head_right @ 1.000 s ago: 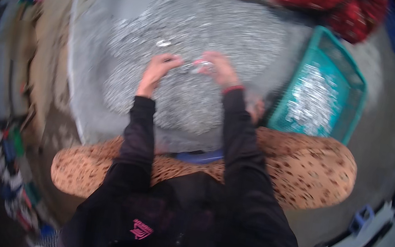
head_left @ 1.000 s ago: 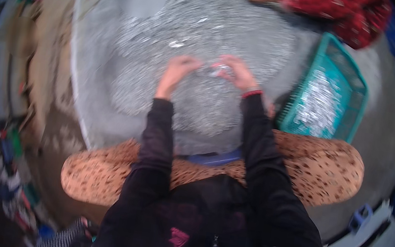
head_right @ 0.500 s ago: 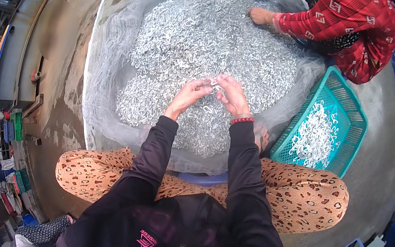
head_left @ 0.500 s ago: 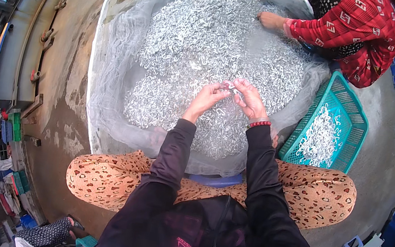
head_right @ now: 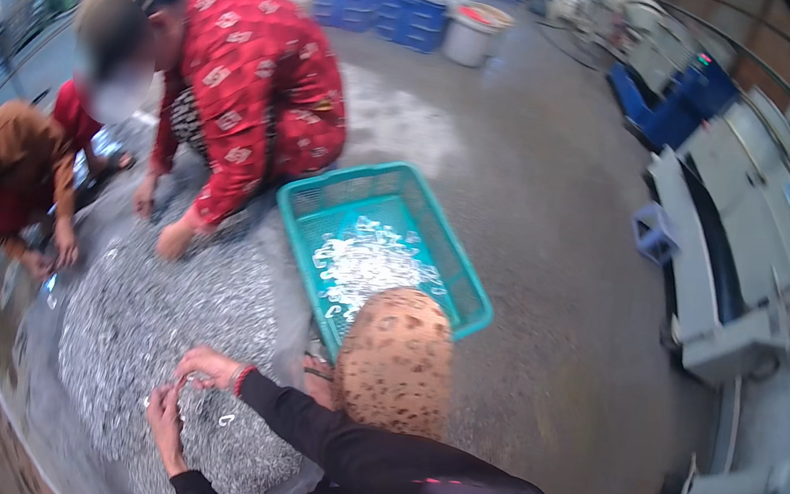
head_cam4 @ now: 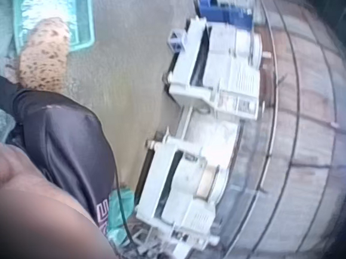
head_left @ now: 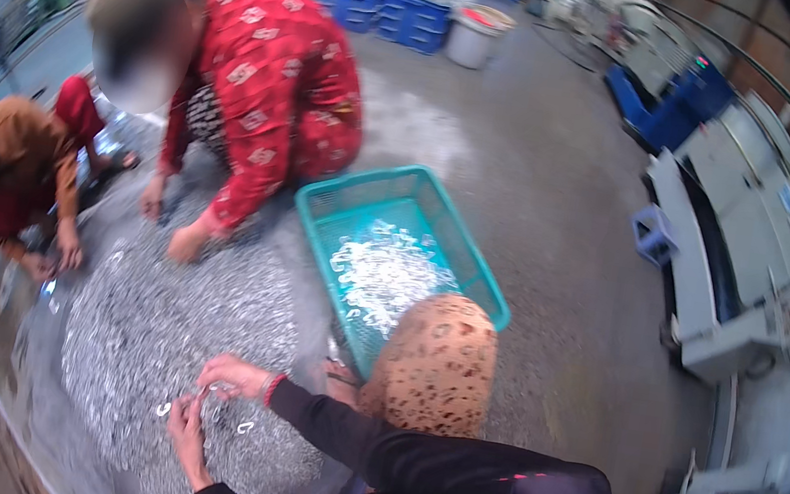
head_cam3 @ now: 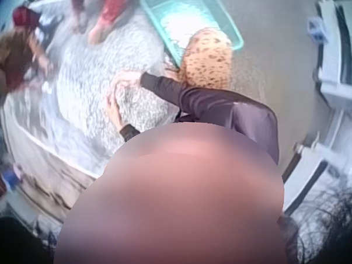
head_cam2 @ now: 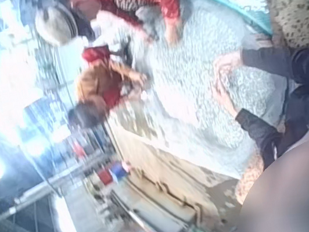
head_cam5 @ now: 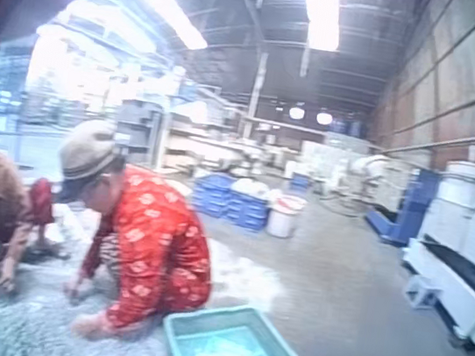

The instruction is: The person sits cross-legged and repeatedly picks small silver-colored items from a large pile on a white sheet, separating them by hand and placing selected pieces into a green basket. Other workers nearby perform similar sorting actions.

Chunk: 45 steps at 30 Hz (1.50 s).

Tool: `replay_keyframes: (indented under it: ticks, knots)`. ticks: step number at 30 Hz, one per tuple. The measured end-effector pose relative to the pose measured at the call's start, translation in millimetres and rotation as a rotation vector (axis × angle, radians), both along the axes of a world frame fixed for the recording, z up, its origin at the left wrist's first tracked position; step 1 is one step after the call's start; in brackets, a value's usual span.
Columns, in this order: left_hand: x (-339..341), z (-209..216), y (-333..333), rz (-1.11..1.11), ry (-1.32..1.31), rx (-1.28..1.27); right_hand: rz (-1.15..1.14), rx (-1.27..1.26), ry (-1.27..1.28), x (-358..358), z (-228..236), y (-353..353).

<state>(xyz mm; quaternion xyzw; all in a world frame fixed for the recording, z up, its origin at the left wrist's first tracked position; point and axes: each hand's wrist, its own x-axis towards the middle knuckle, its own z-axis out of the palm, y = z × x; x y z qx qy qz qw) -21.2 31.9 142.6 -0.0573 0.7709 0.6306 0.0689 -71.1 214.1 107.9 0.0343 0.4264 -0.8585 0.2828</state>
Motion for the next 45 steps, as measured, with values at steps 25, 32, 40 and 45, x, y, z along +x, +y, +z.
replay_keyframes:
  ticks: [25, 32, 40, 45]
  knots:
    - [12, 43, 47, 0.023, 0.498, -0.561, -0.449, 0.958, 0.820, 9, 96, -6]
    - [9, 50, 32, 0.255, 0.477, -0.219, -0.342, 0.737, 0.338, -13, 72, 15]
    - [16, 50, 15, 0.039, 0.172, -0.259, -0.211, 0.309, 0.147, 9, 77, -16]
    - [20, 56, 22, 0.161, 0.395, -0.618, -0.177, 0.734, 0.449, 2, 83, -23]
